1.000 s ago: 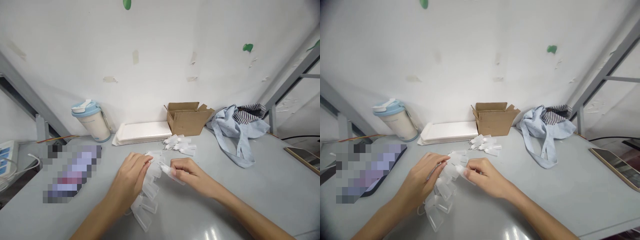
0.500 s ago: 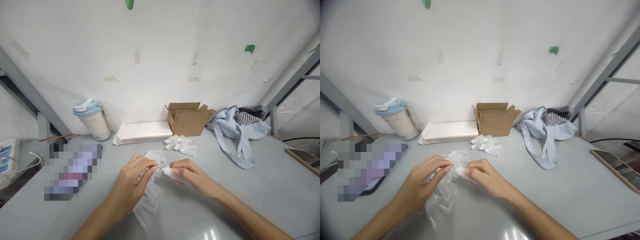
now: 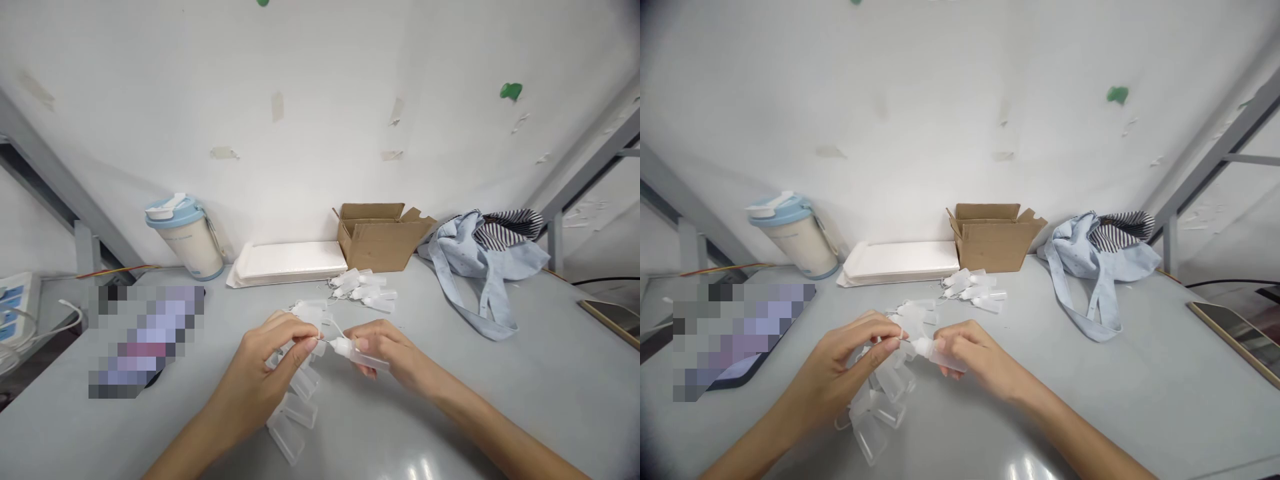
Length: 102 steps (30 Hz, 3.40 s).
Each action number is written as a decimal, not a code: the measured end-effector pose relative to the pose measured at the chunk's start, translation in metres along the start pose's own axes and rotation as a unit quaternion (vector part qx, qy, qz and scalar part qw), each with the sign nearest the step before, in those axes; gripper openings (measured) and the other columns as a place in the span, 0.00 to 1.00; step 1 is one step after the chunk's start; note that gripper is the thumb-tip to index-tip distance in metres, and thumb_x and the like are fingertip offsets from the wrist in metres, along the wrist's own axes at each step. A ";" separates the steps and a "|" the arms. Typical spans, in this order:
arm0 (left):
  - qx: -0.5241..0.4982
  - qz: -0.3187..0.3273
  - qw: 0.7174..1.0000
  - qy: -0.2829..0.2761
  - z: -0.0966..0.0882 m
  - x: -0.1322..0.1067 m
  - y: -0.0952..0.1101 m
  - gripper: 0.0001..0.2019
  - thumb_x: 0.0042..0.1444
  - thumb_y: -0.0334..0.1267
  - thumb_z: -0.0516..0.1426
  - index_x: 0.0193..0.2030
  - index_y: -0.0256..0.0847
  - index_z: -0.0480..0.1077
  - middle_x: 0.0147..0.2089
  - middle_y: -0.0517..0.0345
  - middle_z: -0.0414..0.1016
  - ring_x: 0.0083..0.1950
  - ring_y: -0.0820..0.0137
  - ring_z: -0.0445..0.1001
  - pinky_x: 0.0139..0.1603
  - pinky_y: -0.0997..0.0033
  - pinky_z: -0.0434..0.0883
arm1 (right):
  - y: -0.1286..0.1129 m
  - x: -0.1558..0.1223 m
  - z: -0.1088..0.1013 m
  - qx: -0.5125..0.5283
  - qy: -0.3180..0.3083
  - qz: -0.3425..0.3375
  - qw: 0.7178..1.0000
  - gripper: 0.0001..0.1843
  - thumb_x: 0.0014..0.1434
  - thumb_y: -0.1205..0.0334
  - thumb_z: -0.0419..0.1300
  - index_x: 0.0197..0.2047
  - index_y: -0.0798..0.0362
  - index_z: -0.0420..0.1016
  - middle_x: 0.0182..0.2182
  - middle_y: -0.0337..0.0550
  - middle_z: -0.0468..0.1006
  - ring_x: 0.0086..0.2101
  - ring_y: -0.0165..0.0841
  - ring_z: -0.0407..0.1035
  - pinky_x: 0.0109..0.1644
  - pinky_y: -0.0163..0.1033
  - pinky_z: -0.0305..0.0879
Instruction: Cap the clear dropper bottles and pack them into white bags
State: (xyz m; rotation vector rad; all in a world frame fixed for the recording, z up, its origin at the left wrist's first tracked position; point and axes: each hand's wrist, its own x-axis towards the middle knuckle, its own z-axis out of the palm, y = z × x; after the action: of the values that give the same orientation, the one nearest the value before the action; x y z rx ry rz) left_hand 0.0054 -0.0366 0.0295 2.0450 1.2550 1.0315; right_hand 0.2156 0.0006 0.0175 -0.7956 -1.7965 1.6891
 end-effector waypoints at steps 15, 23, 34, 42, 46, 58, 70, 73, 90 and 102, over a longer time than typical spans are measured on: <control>-0.009 0.000 1.000 -0.007 -0.001 0.000 0.002 0.10 0.61 0.38 0.50 0.33 0.44 0.72 0.31 0.59 0.74 0.35 0.68 0.69 0.36 0.70 0.66 | -0.001 0.000 0.001 0.003 0.004 -0.026 1.000 0.19 0.58 0.53 0.49 0.20 0.55 0.63 0.18 0.36 0.61 0.21 0.26 0.55 0.27 0.34 0.52; -0.034 -0.008 0.999 -0.015 0.001 -0.001 0.000 0.09 0.61 0.37 0.51 0.33 0.45 0.72 0.31 0.61 0.73 0.34 0.69 0.69 0.36 0.71 0.65 | 0.000 0.000 0.000 0.019 -0.001 -0.024 1.000 0.18 0.57 0.56 0.50 0.19 0.55 0.63 0.18 0.36 0.61 0.21 0.26 0.56 0.27 0.34 0.52; -0.051 -0.031 0.998 -0.018 0.000 -0.002 0.002 0.10 0.61 0.39 0.52 0.32 0.44 0.72 0.31 0.60 0.73 0.35 0.69 0.68 0.37 0.70 0.64 | 0.000 0.002 0.001 0.031 -0.004 -0.031 0.999 0.18 0.57 0.56 0.50 0.19 0.56 0.63 0.18 0.37 0.61 0.21 0.26 0.55 0.26 0.34 0.51; -0.047 -0.008 0.999 -0.025 0.000 -0.001 0.001 0.10 0.61 0.36 0.51 0.32 0.42 0.71 0.30 0.61 0.72 0.34 0.71 0.68 0.36 0.73 0.64 | 0.004 0.002 0.001 0.042 -0.003 -0.027 0.999 0.19 0.57 0.55 0.50 0.19 0.55 0.63 0.18 0.36 0.60 0.21 0.26 0.55 0.25 0.34 0.50; -0.029 0.015 0.999 -0.015 0.001 -0.001 -0.002 0.08 0.61 0.34 0.52 0.34 0.43 0.71 0.31 0.61 0.73 0.34 0.71 0.68 0.35 0.73 0.65 | -0.002 0.001 0.004 0.007 0.025 -0.014 1.000 0.20 0.58 0.53 0.50 0.19 0.55 0.60 0.18 0.36 0.58 0.22 0.26 0.53 0.27 0.34 0.49; 0.011 0.125 0.991 0.037 0.011 -0.004 -0.005 0.09 0.59 0.25 0.52 0.38 0.41 0.71 0.29 0.60 0.71 0.32 0.71 0.65 0.32 0.72 0.65 | 0.001 0.002 0.011 -0.021 0.049 0.009 0.999 0.23 0.59 0.50 0.50 0.18 0.53 0.52 0.18 0.33 0.53 0.22 0.25 0.48 0.28 0.35 0.45; 0.045 0.138 0.989 0.031 0.002 0.000 -0.005 0.08 0.56 0.25 0.55 0.38 0.41 0.71 0.34 0.58 0.74 0.37 0.69 0.68 0.37 0.69 0.67 | -0.002 0.003 0.012 -0.022 0.058 0.014 0.998 0.23 0.60 0.49 0.50 0.18 0.53 0.53 0.18 0.33 0.52 0.22 0.26 0.47 0.28 0.35 0.45; 0.029 0.108 0.994 0.012 -0.002 0.001 -0.003 0.06 0.57 0.27 0.56 0.36 0.42 0.71 0.33 0.59 0.73 0.36 0.70 0.68 0.36 0.71 0.67 | -0.004 0.003 0.012 -0.022 0.051 0.014 0.998 0.23 0.60 0.50 0.49 0.18 0.53 0.54 0.18 0.33 0.53 0.22 0.26 0.47 0.28 0.35 0.45; 0.132 0.181 0.974 0.029 0.010 -0.003 -0.011 0.07 0.58 0.25 0.52 0.39 0.41 0.65 0.34 0.55 0.72 0.38 0.66 0.66 0.40 0.63 0.64 | 0.002 0.003 0.018 -0.058 0.098 0.040 0.993 0.25 0.63 0.50 0.45 0.18 0.53 0.54 0.19 0.34 0.53 0.24 0.27 0.49 0.29 0.34 0.47; 0.114 0.196 0.973 0.032 0.009 -0.003 -0.009 0.09 0.57 0.23 0.52 0.35 0.40 0.69 0.31 0.57 0.72 0.35 0.68 0.65 0.38 0.65 0.63 | 0.012 0.006 0.018 -0.097 0.115 0.028 0.988 0.32 0.62 0.44 0.44 0.13 0.55 0.61 0.13 0.35 0.56 0.19 0.26 0.51 0.28 0.35 0.48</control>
State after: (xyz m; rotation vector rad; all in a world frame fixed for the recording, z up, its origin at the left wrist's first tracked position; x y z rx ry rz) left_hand 0.0073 -0.0363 0.0168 2.5271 1.0630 1.1771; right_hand 0.1990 -0.0069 0.0041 -1.0880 -1.8070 1.4047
